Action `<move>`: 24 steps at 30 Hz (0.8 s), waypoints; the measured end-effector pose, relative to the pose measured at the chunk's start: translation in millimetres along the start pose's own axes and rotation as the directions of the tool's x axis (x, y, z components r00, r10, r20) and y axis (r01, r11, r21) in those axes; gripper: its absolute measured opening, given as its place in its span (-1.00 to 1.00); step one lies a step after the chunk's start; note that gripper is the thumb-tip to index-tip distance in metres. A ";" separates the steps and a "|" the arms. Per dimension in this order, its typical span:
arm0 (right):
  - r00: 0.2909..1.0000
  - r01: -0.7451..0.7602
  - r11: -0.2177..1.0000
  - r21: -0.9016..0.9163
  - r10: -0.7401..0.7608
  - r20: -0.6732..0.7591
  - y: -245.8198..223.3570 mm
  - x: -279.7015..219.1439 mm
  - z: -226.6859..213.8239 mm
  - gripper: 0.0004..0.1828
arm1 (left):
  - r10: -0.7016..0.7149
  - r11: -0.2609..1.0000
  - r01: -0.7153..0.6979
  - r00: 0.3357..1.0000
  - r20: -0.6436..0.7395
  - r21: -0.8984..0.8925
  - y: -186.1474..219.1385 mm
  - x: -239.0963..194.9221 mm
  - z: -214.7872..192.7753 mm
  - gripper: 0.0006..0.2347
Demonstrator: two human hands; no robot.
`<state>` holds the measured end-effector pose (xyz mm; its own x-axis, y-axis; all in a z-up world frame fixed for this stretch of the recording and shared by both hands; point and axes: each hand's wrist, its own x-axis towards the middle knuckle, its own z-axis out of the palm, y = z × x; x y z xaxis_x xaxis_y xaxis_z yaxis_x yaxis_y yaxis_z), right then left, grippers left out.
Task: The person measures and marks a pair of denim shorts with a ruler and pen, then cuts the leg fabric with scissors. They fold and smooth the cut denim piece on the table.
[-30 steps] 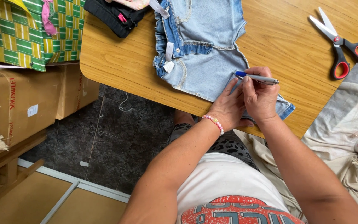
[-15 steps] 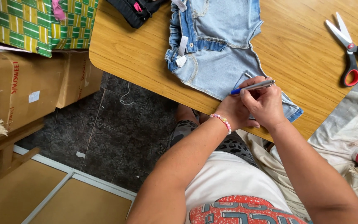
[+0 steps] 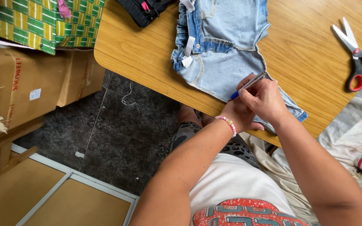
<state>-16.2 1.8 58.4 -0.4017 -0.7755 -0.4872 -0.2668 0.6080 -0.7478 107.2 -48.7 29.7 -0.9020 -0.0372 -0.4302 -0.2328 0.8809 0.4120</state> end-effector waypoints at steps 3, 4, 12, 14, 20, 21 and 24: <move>1.000 -0.025 1.000 -0.015 0.026 0.006 -5.2 0.7 0.0 -0.83 | 0.000 1.000 0.000 1.000 -0.003 0.001 1.0 -1.8 1.0 -0.32; 1.000 -0.025 1.000 -0.014 0.026 0.006 -6.1 2.0 0.6 -0.83 | 0.000 1.000 0.000 1.000 -0.002 0.001 0.8 -2.9 0.6 -0.32; 1.000 -0.023 1.000 0.002 0.023 -0.015 -1.1 1.7 2.1 -0.80 | 0.012 1.000 -0.011 1.000 -0.027 0.028 1.3 -10.2 -20.0 -0.35; 0.999 -0.023 0.999 0.026 0.024 -0.029 11.9 0.0 3.1 -0.80 | 0.014 0.999 -0.013 0.999 -0.032 0.033 2.4 -13.4 -32.7 -0.36; 0.988 0.064 0.997 0.039 -0.058 -0.142 21.0 -0.8 10.5 -0.82 | 0.044 0.987 -0.042 0.999 -0.009 0.156 0.6 2.9 -10.0 -0.19; 0.965 0.115 0.991 0.067 -0.096 -0.246 30.9 -1.9 14.2 -0.78 | 0.054 0.977 -0.054 0.999 0.004 0.204 0.8 4.5 -3.5 -0.10; 0.868 0.347 0.894 0.284 -0.191 -0.459 11.2 -17.5 -10.9 -0.75 | 0.084 0.975 -0.038 0.975 -0.206 0.218 1.9 2.4 18.1 0.13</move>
<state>-21.7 24.0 63.5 -0.6995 -0.7109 -0.0730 -0.1289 0.2260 -0.9656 111.2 -38.6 14.8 -0.9739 -0.0596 -0.2192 -0.1137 0.9633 0.2431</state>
